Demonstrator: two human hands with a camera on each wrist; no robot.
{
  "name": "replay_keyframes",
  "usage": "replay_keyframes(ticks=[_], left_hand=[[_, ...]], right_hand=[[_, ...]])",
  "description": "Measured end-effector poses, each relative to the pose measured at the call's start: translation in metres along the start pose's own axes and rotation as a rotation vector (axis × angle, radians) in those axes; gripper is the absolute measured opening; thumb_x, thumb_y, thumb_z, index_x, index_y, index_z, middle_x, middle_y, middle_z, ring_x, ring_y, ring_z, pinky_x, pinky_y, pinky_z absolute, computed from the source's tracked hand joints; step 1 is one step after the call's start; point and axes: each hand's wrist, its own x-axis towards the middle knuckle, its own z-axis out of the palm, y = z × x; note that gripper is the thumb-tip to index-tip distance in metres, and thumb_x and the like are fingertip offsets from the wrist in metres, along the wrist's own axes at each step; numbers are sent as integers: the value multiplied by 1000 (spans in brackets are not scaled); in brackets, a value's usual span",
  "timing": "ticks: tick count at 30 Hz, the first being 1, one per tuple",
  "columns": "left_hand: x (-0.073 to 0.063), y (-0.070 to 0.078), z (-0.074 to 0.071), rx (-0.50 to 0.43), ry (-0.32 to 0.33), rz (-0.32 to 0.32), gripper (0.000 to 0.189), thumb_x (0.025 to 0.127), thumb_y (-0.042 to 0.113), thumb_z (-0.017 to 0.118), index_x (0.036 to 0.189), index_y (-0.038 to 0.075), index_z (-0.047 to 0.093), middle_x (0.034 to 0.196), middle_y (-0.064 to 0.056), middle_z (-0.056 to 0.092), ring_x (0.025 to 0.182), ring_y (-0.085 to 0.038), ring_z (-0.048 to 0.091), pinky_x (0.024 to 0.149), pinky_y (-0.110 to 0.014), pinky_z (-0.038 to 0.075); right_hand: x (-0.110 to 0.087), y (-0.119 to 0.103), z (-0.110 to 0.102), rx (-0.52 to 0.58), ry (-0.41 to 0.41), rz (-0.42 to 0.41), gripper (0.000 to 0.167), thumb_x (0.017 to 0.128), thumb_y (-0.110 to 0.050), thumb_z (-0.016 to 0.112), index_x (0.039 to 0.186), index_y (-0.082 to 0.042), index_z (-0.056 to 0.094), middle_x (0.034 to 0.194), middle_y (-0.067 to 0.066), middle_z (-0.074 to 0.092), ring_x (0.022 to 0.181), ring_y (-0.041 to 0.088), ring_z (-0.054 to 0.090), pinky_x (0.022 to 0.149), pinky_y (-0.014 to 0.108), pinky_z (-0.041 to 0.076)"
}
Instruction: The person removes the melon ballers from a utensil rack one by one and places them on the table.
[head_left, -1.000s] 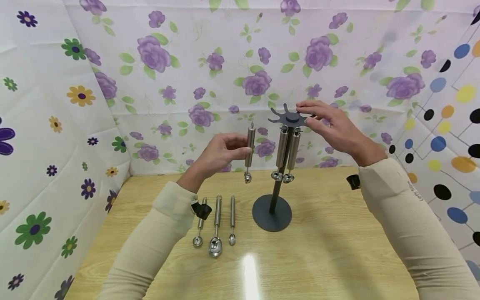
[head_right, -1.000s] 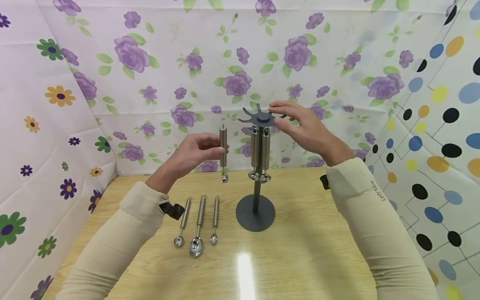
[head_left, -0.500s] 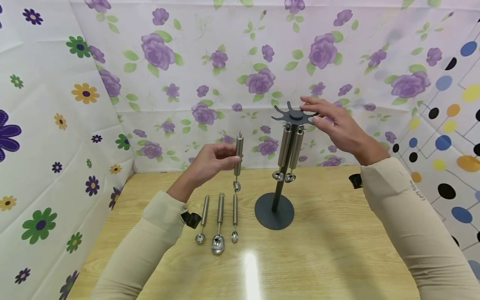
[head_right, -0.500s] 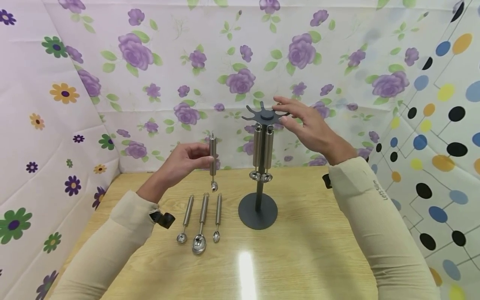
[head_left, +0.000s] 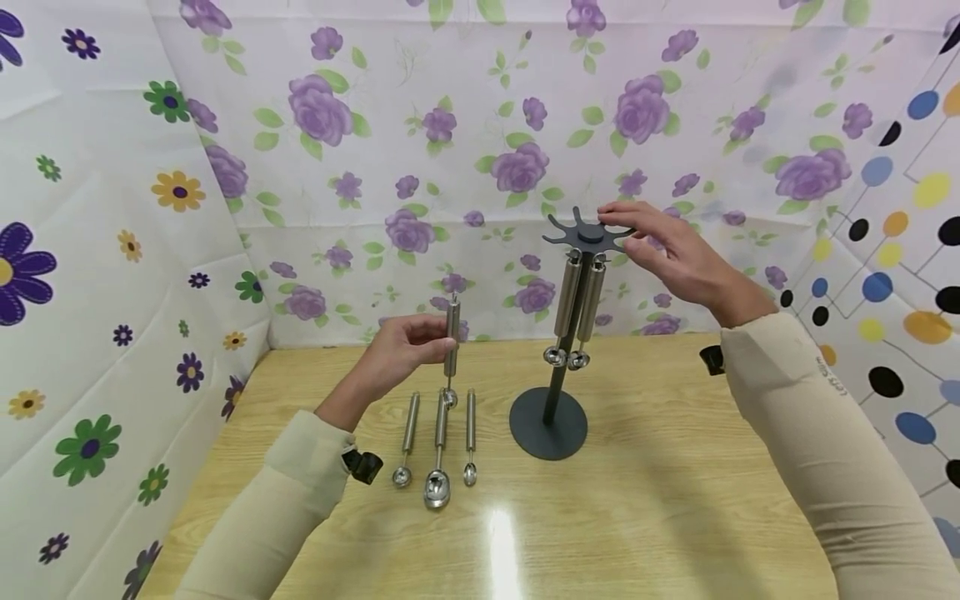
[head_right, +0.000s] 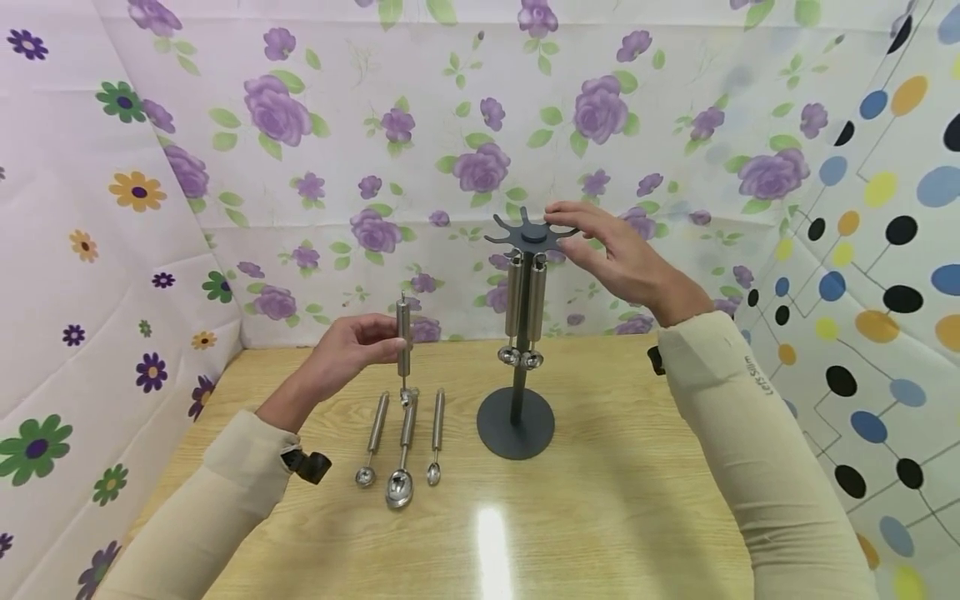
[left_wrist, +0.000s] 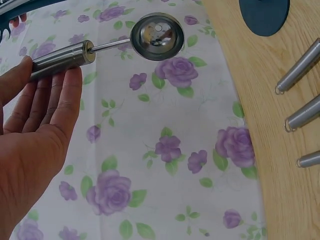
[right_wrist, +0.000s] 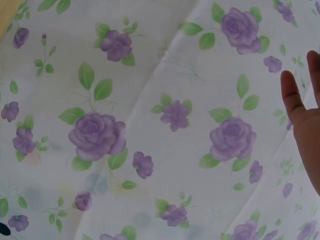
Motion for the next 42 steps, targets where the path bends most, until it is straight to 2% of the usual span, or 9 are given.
replay_keyframes(ticks=[5, 9, 14, 18, 25, 29, 33, 37, 42], left_hand=[[-6, -5, -7, 4, 23, -12, 31, 98, 9, 66, 126, -5, 63, 116, -18, 67, 106, -26, 66, 90, -34, 57], [-12, -11, -14, 14, 41, -36, 32, 98, 9, 66, 127, -5, 62, 115, -19, 66, 106, -26, 66, 91, -36, 57], [-18, -19, -22, 17, 76, -66, 34, 99, 10, 65, 128, -7, 60, 116, -21, 65, 106, -27, 66, 91, -38, 57], [-22, -29, -26, 7, 98, -108, 34, 99, 11, 66, 127, -8, 60, 117, -22, 64, 107, -29, 65, 90, -36, 57], [-33, -45, -31, 1, 130, -157, 39, 99, 12, 66, 131, -9, 58, 121, -23, 62, 109, -29, 64, 91, -37, 57], [-36, -52, -32, -16, 136, -155, 37, 98, 11, 66, 129, -9, 59, 120, -24, 63, 106, -27, 65, 90, -38, 57], [-38, -58, -35, -16, 146, -182, 39, 99, 13, 66, 130, -9, 58, 120, -24, 62, 106, -27, 65, 90, -38, 57], [-44, -67, -39, -9, 163, -229, 44, 100, 12, 64, 136, -10, 53, 124, -25, 60, 110, -31, 63, 91, -38, 57], [-51, -79, -41, -13, 184, -263, 45, 100, 11, 63, 137, -10, 51, 126, -25, 59, 110, -30, 63, 91, -38, 57]], right_hand=[[-2, 0, -2, -2, -23, 38, 44, 106, -19, 46, 149, -9, 48, 155, 7, 38, 138, 29, 38, 103, 62, 34], [-2, -3, -4, -25, -17, 84, 45, 104, -22, 52, 147, -9, 50, 153, 7, 39, 141, 34, 33, 107, 67, 28], [0, -9, 0, -58, 19, 109, 45, 101, -22, 61, 142, -5, 55, 146, 12, 45, 132, 32, 41, 102, 53, 37], [0, -12, 4, -59, 64, 102, 41, 98, -17, 67, 135, -2, 59, 136, 11, 52, 121, 27, 47, 94, 39, 38], [3, -18, 14, -37, 120, 67, 31, 94, -8, 71, 120, 4, 57, 123, 15, 54, 109, 28, 48, 91, 47, 39], [3, -18, 17, -38, 139, 57, 31, 92, -4, 72, 116, 5, 54, 123, 18, 53, 109, 30, 50, 90, 42, 39], [3, -15, 18, -30, 149, 29, 31, 97, -13, 66, 119, 5, 54, 127, 19, 53, 113, 30, 51, 91, 37, 40], [1, -15, 17, -22, 140, 2, 34, 103, -23, 55, 122, 5, 56, 132, 20, 53, 118, 31, 52, 93, 38, 41], [-2, -14, 18, -33, 149, 3, 31, 102, -17, 56, 123, 4, 58, 133, 20, 56, 119, 31, 52, 93, 36, 41]])
